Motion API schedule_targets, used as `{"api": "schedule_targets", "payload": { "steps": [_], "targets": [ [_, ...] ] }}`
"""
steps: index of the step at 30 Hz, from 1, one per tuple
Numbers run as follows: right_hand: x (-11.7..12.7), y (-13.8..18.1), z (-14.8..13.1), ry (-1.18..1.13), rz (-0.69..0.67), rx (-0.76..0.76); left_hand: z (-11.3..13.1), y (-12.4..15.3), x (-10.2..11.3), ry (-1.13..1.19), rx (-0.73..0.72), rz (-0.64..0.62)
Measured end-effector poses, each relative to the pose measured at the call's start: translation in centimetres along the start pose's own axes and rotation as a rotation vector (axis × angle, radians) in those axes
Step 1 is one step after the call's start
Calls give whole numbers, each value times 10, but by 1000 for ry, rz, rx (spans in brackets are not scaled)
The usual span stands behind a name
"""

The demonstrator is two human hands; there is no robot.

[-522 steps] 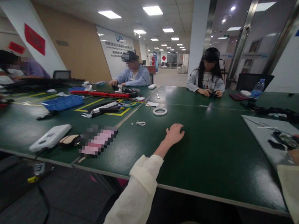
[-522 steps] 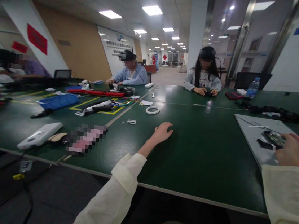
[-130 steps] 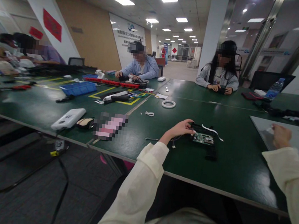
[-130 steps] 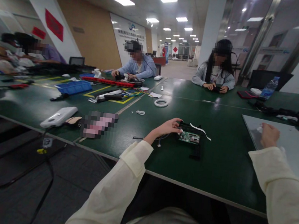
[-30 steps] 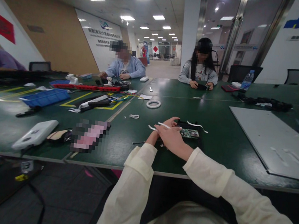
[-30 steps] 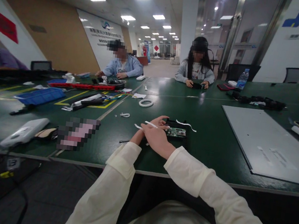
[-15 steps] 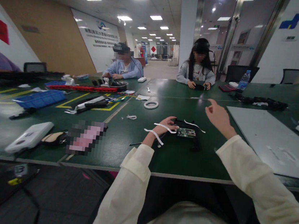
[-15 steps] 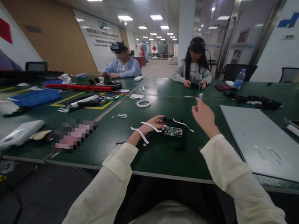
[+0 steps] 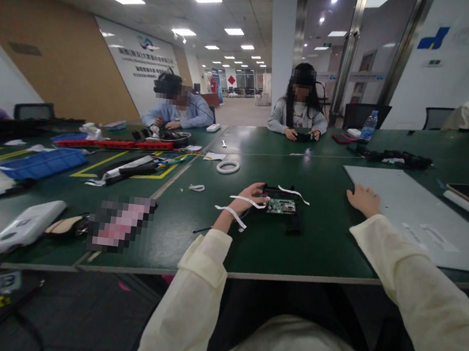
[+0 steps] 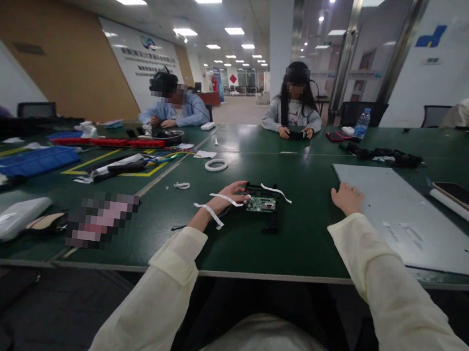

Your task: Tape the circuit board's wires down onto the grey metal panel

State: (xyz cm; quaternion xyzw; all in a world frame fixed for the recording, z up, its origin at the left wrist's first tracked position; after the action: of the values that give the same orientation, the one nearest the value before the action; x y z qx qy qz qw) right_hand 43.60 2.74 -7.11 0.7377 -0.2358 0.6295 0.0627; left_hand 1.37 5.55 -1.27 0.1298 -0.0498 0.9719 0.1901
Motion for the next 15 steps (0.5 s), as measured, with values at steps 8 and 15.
{"api": "schedule_targets", "payload": {
  "steps": [8, 15],
  "targets": [
    [4, 8, -7, -13, -66, 98, 2, 0, 0, 13, -10, 22],
    [8, 43, -56, -106, -101, 377, 16, 7, -1, 184, -5, 18]
  ]
}}
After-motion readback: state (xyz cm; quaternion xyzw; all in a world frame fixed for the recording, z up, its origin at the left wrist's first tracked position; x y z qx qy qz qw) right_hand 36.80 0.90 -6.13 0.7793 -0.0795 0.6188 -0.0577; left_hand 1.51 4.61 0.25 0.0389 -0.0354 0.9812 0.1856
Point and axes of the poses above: each hand's wrist, its own y-axis away from the middle knuckle, its own x-axis out of the back of the hand, z = x × y, the point moved 3 cm from there along -y, towards the middle knuckle, and after that the axes turned 3 degrees about z, right-handed, at the moved point
